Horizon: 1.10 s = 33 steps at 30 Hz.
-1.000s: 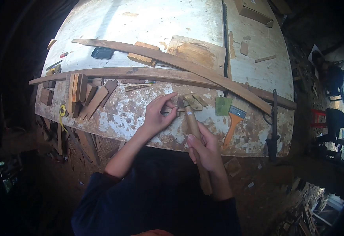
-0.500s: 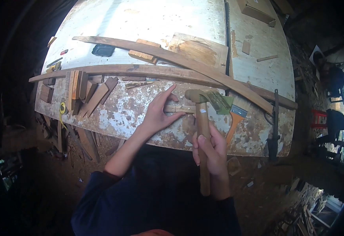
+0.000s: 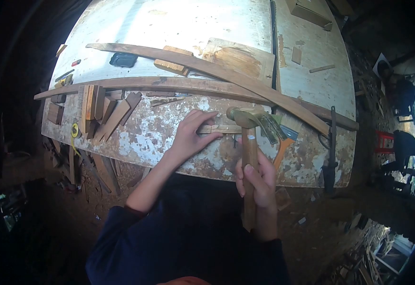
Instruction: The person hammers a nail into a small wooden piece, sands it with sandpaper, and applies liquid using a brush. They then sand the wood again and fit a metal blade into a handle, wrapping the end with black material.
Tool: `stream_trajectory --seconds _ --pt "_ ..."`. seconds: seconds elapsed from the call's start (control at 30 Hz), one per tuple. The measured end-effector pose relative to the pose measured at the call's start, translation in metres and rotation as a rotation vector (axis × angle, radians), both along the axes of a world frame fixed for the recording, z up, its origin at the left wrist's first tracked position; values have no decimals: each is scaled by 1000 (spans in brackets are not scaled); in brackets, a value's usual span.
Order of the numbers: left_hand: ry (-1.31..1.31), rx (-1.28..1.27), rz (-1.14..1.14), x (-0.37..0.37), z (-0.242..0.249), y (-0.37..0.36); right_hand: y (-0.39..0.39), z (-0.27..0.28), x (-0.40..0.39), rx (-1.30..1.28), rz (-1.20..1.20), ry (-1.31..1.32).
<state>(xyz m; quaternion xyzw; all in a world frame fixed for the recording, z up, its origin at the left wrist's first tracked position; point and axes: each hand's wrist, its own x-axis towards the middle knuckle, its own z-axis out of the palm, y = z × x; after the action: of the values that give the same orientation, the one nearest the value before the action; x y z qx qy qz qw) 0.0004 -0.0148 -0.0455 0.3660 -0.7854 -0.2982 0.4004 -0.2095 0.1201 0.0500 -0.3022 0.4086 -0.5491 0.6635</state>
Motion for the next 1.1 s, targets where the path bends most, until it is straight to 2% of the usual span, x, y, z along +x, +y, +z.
stream_trajectory --seconds 0.07,0.17,0.3,0.5,1.1 --pt "-31 -51 18 -6 5 1 -9 -9 -3 -123 -80 5" --pt "-74 -24 56 -14 16 4 -32 -20 -6 -101 -103 232" --pt "-133 -6 122 -26 18 3 -49 -48 -2 -80 -121 302" --pt "-133 -147 151 -32 13 3 -52 -61 7 -23 -168 229" --pt "-267 -198 72 -30 15 9 -50 -75 6 -6 -169 218"
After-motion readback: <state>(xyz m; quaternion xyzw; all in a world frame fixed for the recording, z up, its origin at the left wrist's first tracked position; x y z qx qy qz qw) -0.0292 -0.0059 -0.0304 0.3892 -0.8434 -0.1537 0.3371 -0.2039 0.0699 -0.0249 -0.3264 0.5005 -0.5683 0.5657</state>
